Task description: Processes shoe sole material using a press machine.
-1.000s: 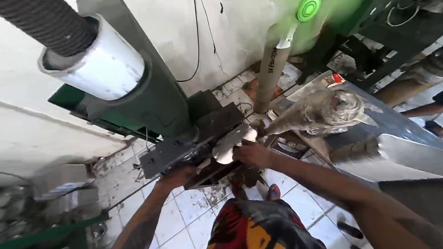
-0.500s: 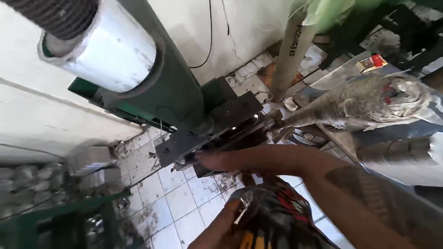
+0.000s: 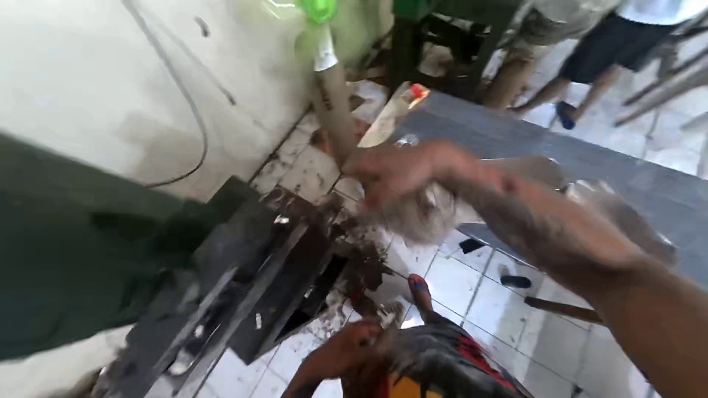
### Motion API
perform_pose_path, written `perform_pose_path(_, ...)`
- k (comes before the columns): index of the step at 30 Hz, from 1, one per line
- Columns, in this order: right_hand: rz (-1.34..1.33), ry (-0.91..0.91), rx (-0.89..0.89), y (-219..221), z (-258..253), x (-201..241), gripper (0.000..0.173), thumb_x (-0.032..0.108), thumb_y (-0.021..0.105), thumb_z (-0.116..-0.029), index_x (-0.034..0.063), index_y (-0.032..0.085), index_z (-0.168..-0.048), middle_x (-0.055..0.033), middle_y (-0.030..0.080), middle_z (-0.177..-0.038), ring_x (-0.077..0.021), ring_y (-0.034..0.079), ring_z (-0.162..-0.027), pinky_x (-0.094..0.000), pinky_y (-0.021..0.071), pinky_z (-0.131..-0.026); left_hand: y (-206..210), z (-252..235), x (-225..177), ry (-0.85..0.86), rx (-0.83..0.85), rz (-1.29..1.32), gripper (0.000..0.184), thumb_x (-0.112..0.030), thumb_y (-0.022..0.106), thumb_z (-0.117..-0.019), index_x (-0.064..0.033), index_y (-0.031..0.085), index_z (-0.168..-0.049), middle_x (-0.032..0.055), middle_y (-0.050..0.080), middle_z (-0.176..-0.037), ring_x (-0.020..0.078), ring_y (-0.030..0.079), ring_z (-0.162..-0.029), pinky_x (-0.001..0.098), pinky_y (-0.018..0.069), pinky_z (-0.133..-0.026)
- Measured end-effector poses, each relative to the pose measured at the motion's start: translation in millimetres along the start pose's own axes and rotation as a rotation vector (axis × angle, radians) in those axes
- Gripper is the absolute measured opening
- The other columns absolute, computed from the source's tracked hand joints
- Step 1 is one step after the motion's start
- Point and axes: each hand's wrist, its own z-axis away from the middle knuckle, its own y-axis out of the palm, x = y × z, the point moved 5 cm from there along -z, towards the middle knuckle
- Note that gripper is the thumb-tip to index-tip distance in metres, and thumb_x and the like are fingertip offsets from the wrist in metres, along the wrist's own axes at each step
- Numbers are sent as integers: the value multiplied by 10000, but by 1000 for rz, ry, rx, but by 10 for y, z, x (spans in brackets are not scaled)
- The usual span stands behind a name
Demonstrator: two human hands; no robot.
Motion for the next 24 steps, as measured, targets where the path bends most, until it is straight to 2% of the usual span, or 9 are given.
perform_pose_path(1,-11,-146,-11,333,71,-480,584,270,805,-888,96,592,-1403,-164,629,-1340,-329,625,-1184,-562,494,-1014,-130,-212,-86,-57,-95,-87,215,-172,613,-987,-2,693,-1093,79,671,-996,119,645,-879,329,560,-822)
perform_pose_path(3,-45,-248,84,1129,201,-1643,833,458,814,-843,91,481,-1512,-213,525,-1474,-405,510,-1344,-642,412,-1097,-455,-742,-395,-179,-221,-328,258,-164,583,-1019,9,655,-1197,161,648,-1106,219,655,-958,414,564,-873)
perform_pose_path(6,-90,110,115,2236,604,-2928,938,487,819,-824,104,395,-1568,-209,442,-1564,-438,410,-1438,-678,324,-1155,-789,-1735,-909,-242,-182,-668,348,-219,479,-1084,26,613,-1292,241,598,-1259,341,626,-1110,514,509,-981)
perform_pose_path(9,-72,443,33,3186,719,-3813,938,607,723,-840,115,401,-1569,-181,409,-1601,-391,376,-1479,-624,255,-1214,-1022,-2739,-1191,-87,-97,-967,286,-207,529,-1063,25,686,-1118,220,651,-1128,348,662,-1021,529,542,-920)
perform_pose_path(12,-96,515,1,3359,633,-4148,906,622,754,-781,136,495,-1500,-154,514,-1513,-370,497,-1383,-602,426,-1105,-1227,-3498,-1372,2,39,-1101,247,-199,608,-1014,32,691,-988,220,654,-1075,354,654,-1024,534,536,-924)
perform_pose_path(15,-140,530,90,3371,609,-4167,985,669,740,-788,128,432,-1551,-138,448,-1578,-361,435,-1440,-586,425,-1111,-1411,-3911,-1132,27,177,-1292,338,-295,647,-1001,39,700,-1003,230,668,-1057,373,661,-1038,540,535,-941)
perform_pose_path(18,-151,553,83,3515,574,-4429,998,699,741,-765,132,454,-1535,-134,482,-1548,-357,460,-1417,-585,444,-1091,-1457,-4010,-1025,-107,128,-1211,383,-363,710,-961,-9,714,-1107,215,630,-1229,353,636,-1125,537,529,-978)
perform_pose_path(21,-177,567,66,3619,523,-4599,1003,695,761,-737,125,484,-1513,-155,513,-1515,-382,498,-1380,-594,464,-1067,-1374,-3960,-1031,-246,74,-1146,341,-291,601,-1026,10,699,-1153,238,606,-1277,360,630,-1149,528,528,-975)
perform_pose_path(24,-212,578,44,3559,559,-4475,981,666,798,-718,143,510,-1497,-148,526,-1500,-385,504,-1369,-618,459,-1059,-1238,-3838,-1035,-382,32,-1339,430,-398,599,-1002,-5,685,-1151,233,598,-1296,377,631,-1136,572,488,-1007)
